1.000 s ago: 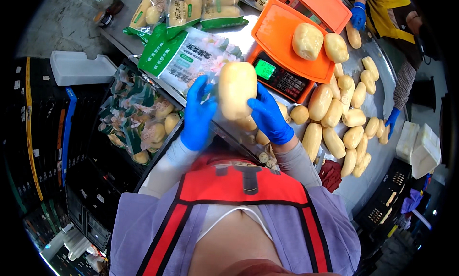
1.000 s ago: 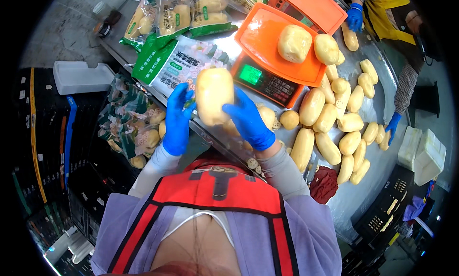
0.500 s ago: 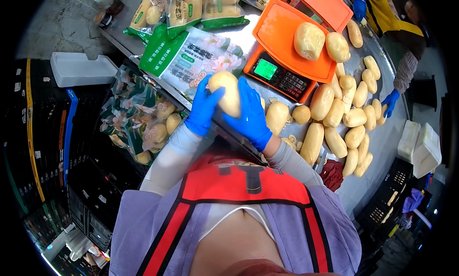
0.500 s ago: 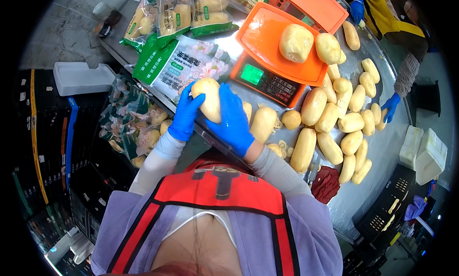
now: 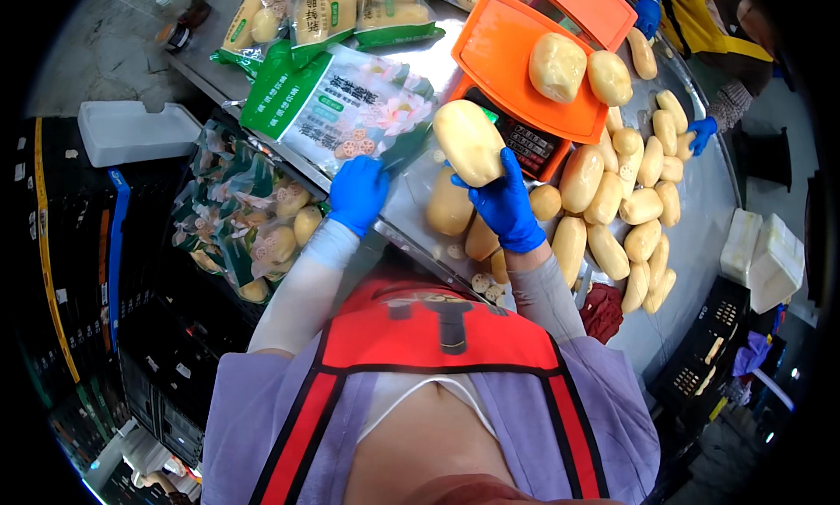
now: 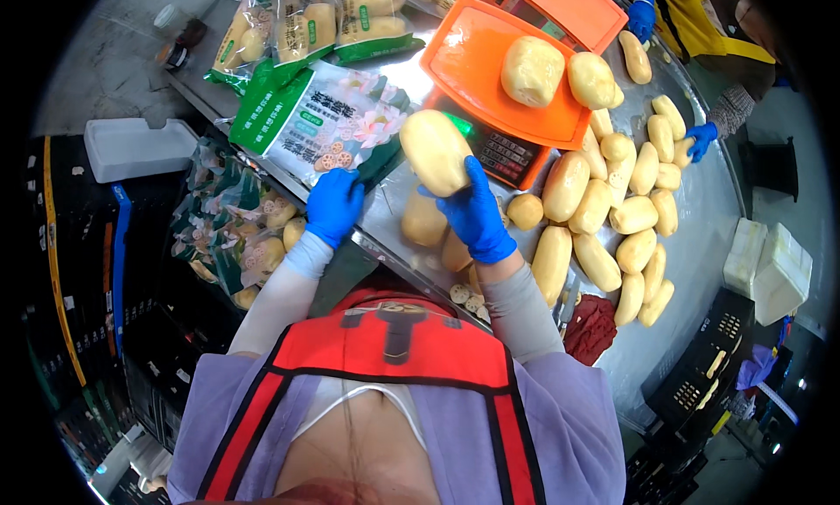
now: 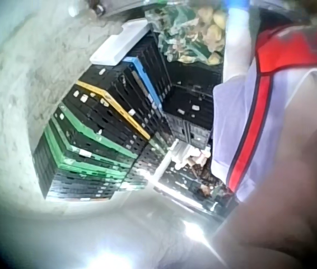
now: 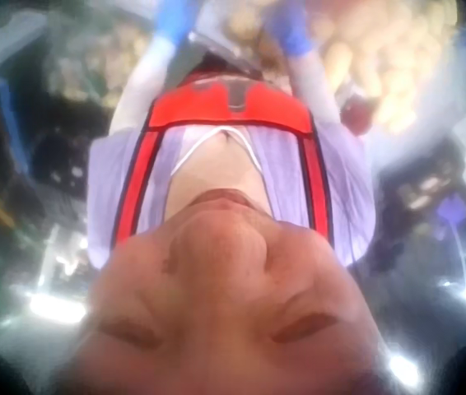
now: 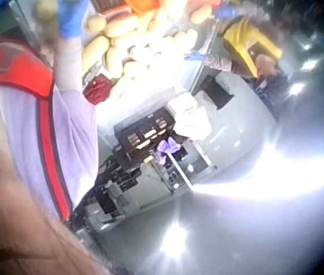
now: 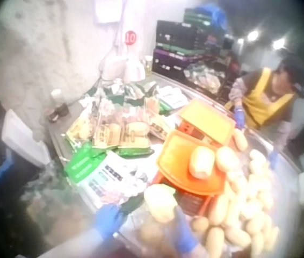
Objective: The person weighs peeled lotus roots on a scale, trims the ends using a knife, and places them into plastic bags on a work table.
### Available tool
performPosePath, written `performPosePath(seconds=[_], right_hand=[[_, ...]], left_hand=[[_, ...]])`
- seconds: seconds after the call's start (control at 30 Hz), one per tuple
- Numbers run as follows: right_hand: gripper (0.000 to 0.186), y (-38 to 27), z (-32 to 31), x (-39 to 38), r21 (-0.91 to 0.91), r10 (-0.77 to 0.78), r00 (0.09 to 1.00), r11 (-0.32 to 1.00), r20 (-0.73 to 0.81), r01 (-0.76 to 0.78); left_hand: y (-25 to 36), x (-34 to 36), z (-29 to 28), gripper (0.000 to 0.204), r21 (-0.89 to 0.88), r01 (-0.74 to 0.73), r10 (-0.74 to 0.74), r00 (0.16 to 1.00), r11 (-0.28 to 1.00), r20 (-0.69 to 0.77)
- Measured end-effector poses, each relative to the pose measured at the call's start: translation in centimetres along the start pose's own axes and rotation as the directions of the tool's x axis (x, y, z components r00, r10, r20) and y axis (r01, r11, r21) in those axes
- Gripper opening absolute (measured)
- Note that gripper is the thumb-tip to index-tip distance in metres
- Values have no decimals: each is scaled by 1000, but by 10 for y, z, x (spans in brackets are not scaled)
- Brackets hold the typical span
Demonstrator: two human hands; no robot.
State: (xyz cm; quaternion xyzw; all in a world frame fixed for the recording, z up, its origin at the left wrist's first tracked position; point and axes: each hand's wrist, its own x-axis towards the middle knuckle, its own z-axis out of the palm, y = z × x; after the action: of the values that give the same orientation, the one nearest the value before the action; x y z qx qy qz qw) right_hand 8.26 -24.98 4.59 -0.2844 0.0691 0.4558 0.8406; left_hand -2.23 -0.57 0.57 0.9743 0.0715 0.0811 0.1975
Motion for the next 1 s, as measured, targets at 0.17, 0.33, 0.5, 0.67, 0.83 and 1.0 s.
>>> performPosePath(seconds=[0.17,0.33,0.5,0.67,0.83,1.0], right_hand=[[61,-10,12,-8,-147,-102,993,985,-67,91],[61,-23,23,-13,-256,-145,988,958,-47,129],[63,-31,35,-16,-469,-151,988,871,29,147],[67,3,65,13,-643,-117,991,754,71,135],[73,53,40,39,-892,-267,931,311,249,328],[61,50,58,47,-531,-30,999,847,-39,4]], left_hand=[[0,7,-30,24,-243,106,-143,980,964,-141],[-13,10,-33,16,-459,177,-268,953,871,-142],[-7,11,-41,9,-827,421,-515,835,372,193],[-23,15,-24,11,-820,401,-424,879,408,219],[-28,22,-27,9,-846,173,-395,918,505,-48],[-3,23,-57,9,-476,-94,-38,965,874,-260]])
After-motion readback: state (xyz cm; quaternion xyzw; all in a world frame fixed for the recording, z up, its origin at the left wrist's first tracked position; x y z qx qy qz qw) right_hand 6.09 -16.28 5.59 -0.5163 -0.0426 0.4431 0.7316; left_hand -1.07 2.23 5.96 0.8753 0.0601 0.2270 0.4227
